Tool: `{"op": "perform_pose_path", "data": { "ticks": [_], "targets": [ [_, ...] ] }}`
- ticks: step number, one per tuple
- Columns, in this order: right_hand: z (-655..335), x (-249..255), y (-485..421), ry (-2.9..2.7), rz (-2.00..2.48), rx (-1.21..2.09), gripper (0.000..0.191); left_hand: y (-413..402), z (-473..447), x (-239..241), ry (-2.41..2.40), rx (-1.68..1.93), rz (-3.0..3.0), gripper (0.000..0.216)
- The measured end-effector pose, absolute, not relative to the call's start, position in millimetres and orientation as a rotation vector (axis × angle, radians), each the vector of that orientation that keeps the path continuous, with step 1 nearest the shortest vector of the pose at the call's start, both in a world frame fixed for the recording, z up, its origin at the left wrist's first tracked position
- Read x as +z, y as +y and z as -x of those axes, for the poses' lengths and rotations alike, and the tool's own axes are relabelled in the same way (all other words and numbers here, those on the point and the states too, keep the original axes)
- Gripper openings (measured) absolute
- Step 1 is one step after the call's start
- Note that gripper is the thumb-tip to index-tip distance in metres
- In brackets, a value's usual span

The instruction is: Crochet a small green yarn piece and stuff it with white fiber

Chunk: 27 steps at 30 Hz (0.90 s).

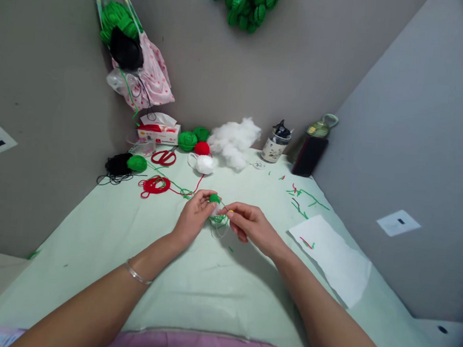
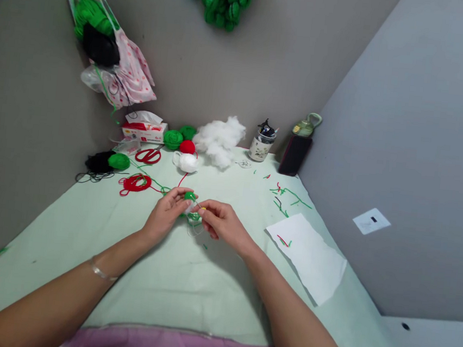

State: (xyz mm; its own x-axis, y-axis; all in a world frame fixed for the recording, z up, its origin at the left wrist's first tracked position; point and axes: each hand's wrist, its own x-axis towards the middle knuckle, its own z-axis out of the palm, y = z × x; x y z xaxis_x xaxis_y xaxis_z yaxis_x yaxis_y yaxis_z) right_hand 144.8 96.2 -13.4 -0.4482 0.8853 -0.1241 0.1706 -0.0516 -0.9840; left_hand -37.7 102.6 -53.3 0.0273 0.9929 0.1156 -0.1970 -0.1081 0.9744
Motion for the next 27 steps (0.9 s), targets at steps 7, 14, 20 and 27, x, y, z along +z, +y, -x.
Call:
{"op": "perform_pose_path", "data": {
  "ticks": [7,14,20,27],
  "targets": [
    [-140.3,-20.4,97.0,-1.561,1.155,1.647,0.025,103.3,38.3,-54.9,0.987,1.353,-1.193,0.032],
    [-138.7,-23.9,99.6,-1.335,1.059,1.834,0.024,103.9,37.4,-58.0,1.002,1.360,-1.214,0.032],
    [-135.8,-20.4,96.4,-1.259,1.016,1.888,0.028,102.4,36.1,-57.3,1.015,1.357,-1.237,0.026],
    [-132.7,-22.8,93.5,-1.365,1.106,1.662,0.028,101.3,36.0,-57.0,1.046,1.363,-1.245,0.023]
  ]
}}
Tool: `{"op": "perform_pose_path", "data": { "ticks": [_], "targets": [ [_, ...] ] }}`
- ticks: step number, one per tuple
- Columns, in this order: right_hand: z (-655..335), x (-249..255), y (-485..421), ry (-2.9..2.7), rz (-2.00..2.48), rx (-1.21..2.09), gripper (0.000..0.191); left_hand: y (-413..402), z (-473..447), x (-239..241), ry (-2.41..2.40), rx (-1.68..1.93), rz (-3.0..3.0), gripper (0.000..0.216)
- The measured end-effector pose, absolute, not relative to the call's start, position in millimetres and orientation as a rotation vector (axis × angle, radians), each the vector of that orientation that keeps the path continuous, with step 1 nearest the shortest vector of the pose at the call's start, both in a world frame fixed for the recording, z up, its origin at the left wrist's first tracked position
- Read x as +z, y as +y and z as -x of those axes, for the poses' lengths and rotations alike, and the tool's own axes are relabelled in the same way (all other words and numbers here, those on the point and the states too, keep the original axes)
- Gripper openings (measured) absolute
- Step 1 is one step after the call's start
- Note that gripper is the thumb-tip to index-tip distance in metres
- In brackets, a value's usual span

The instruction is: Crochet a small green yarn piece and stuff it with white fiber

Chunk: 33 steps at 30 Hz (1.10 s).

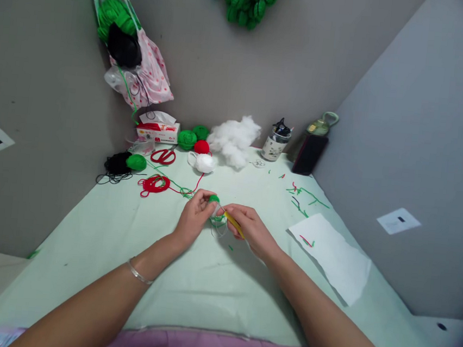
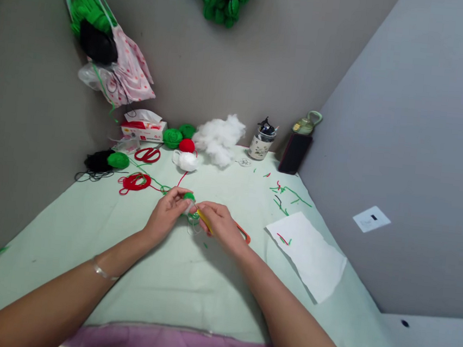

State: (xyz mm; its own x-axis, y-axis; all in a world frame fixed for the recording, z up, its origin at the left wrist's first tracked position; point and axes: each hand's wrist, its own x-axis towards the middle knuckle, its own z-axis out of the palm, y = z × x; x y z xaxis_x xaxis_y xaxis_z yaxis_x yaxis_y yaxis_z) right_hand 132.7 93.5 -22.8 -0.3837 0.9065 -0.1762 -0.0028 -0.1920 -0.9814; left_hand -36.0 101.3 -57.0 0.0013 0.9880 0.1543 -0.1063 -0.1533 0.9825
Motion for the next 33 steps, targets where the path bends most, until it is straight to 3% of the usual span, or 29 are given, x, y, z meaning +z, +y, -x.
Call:
{"op": "perform_pose_path", "data": {
  "ticks": [12,15,23,25,30,33],
  "targets": [
    [-132.2,-21.4,94.3,-1.292,1.041,1.832,0.020,101.0,34.3,-58.5,1.064,1.328,-1.296,0.021],
    [-126.2,-17.5,85.9,-1.374,1.093,1.663,0.018,102.7,34.1,-55.7,1.074,1.311,-1.325,0.014],
    [-114.7,-17.4,64.1,-1.979,1.227,0.845,0.012,104.0,37.2,-59.5,1.075,1.331,-1.428,0.008],
    [-114.9,-17.2,67.6,-1.939,1.208,0.967,0.011,103.4,38.4,-63.2,1.073,1.333,-1.456,0.011],
    [-125.7,-16.7,88.2,-1.314,0.907,1.974,0.023,101.9,39.2,-66.4,1.100,1.392,-1.519,0.023],
    [-135.3,-17.8,95.7,-1.110,0.747,2.216,0.026,101.1,39.9,-64.7,1.119,1.422,-1.559,0.023]
  ]
}}
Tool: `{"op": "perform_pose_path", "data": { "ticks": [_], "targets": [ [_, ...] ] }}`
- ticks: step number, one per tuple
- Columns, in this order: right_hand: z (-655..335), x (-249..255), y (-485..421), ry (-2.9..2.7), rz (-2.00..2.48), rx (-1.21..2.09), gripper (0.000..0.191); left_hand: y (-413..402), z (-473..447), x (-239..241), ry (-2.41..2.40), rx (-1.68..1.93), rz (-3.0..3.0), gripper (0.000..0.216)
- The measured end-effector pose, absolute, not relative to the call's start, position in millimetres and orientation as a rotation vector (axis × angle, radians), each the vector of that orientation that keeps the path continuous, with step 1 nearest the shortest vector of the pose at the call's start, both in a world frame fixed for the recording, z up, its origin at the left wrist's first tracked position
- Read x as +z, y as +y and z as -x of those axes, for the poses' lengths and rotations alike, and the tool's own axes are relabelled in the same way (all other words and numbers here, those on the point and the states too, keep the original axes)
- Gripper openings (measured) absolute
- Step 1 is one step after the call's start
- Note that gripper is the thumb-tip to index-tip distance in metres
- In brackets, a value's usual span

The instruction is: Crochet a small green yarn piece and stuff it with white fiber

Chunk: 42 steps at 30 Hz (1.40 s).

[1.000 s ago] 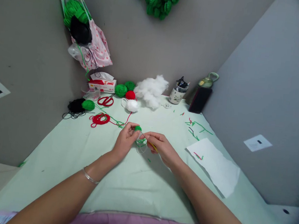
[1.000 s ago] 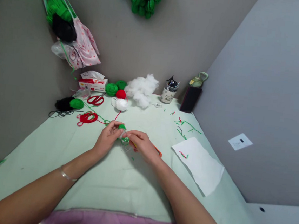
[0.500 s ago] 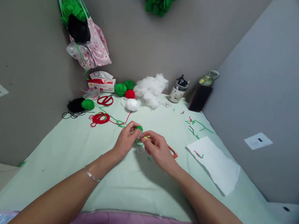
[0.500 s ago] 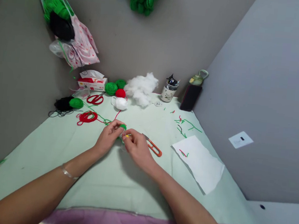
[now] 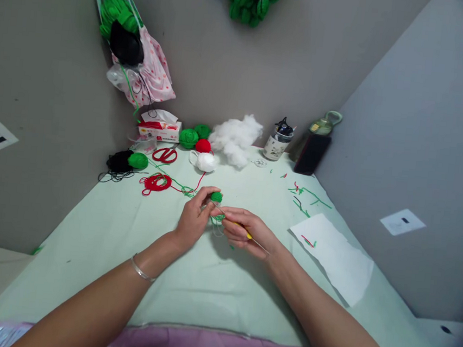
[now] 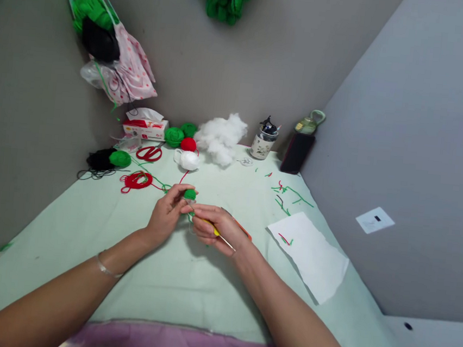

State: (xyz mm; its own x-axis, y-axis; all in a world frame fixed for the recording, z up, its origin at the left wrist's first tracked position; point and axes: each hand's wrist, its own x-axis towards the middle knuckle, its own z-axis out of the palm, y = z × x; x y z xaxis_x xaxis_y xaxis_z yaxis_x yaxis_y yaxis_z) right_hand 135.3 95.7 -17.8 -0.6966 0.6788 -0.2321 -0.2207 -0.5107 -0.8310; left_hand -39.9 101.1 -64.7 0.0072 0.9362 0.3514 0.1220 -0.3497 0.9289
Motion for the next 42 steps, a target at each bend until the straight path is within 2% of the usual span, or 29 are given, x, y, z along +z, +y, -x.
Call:
{"op": "perform_pose_path", "data": {
  "ticks": [9,16,22,35,38,42],
  "targets": [
    [-135.9,-16.1,93.2,-0.952,0.807,2.224,0.023,103.6,45.6,-61.5,1.188,1.469,-1.605,0.026],
    [-134.9,-17.4,93.8,-1.012,0.920,1.932,0.024,111.2,52.9,-53.6,1.197,1.469,-1.415,0.026],
    [-132.1,-12.2,88.2,-1.177,0.862,1.977,0.025,106.4,45.6,-49.1,1.032,1.348,-1.285,0.032],
    [-132.2,-14.4,90.8,-1.029,0.816,2.073,0.023,99.3,35.7,-48.8,0.993,1.372,-1.237,0.032],
    [-126.5,-14.3,86.6,-1.067,0.862,1.966,0.023,98.4,33.9,-48.6,1.030,1.365,-1.249,0.026],
    [-116.4,-11.3,75.9,-1.294,1.025,1.650,0.020,98.6,32.8,-48.5,1.046,1.313,-1.287,0.018]
  ]
}}
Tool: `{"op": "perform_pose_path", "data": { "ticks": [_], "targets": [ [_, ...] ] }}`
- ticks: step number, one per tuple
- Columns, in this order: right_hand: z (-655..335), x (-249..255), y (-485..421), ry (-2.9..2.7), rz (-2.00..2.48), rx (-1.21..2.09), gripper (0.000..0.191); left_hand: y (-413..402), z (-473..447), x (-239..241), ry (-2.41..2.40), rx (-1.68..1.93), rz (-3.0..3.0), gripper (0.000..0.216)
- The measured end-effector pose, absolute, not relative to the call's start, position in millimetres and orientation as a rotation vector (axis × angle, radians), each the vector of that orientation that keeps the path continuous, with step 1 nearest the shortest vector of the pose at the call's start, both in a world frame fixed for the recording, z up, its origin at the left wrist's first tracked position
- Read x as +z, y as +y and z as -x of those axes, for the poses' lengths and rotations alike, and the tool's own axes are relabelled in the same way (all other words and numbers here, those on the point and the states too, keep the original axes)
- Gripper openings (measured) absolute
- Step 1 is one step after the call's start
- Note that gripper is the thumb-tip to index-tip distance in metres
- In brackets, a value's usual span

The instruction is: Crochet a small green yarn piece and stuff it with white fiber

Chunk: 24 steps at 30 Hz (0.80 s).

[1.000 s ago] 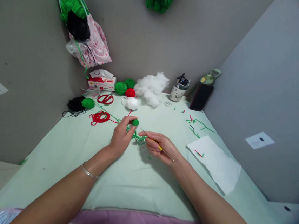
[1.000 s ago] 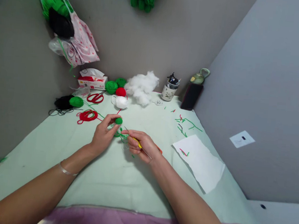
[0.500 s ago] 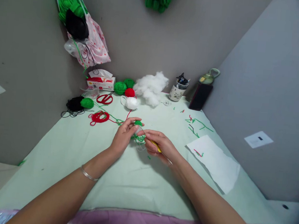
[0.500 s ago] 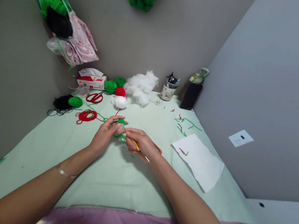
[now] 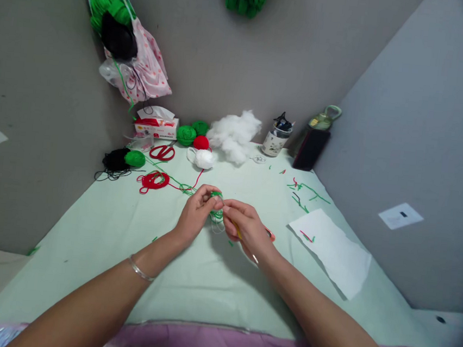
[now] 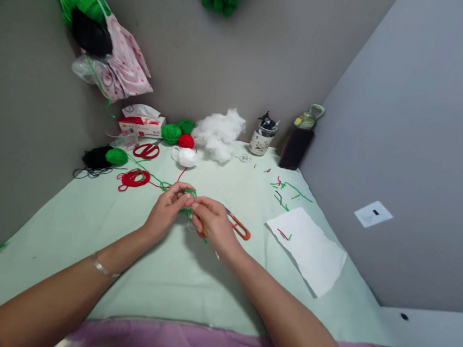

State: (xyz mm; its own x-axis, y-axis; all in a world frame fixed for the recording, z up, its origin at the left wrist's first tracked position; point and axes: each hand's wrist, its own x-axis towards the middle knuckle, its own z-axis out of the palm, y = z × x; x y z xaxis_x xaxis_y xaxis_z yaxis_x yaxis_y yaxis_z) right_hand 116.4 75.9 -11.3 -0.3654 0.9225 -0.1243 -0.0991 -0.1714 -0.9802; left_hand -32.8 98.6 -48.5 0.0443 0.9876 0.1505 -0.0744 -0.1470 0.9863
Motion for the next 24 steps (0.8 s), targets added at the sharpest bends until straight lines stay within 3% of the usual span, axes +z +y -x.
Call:
{"op": "perform_pose_path", "data": {
  "ticks": [6,8,15,24],
  "targets": [
    [-111.7,-12.3,65.5,-1.732,1.191,1.084,0.021,101.0,34.4,-48.7,1.058,1.249,-1.377,0.012],
    [-113.9,-14.7,67.8,-1.766,1.198,1.066,0.020,101.8,35.7,-51.6,1.074,1.248,-1.424,0.011],
    [-129.3,-16.0,87.4,-1.127,0.793,2.114,0.021,99.8,47.4,-52.6,1.178,1.439,-1.713,0.017],
    [-137.3,-22.5,92.5,-0.920,0.622,2.333,0.019,100.6,53.9,-48.4,1.199,1.503,-1.998,0.019]
  ]
}}
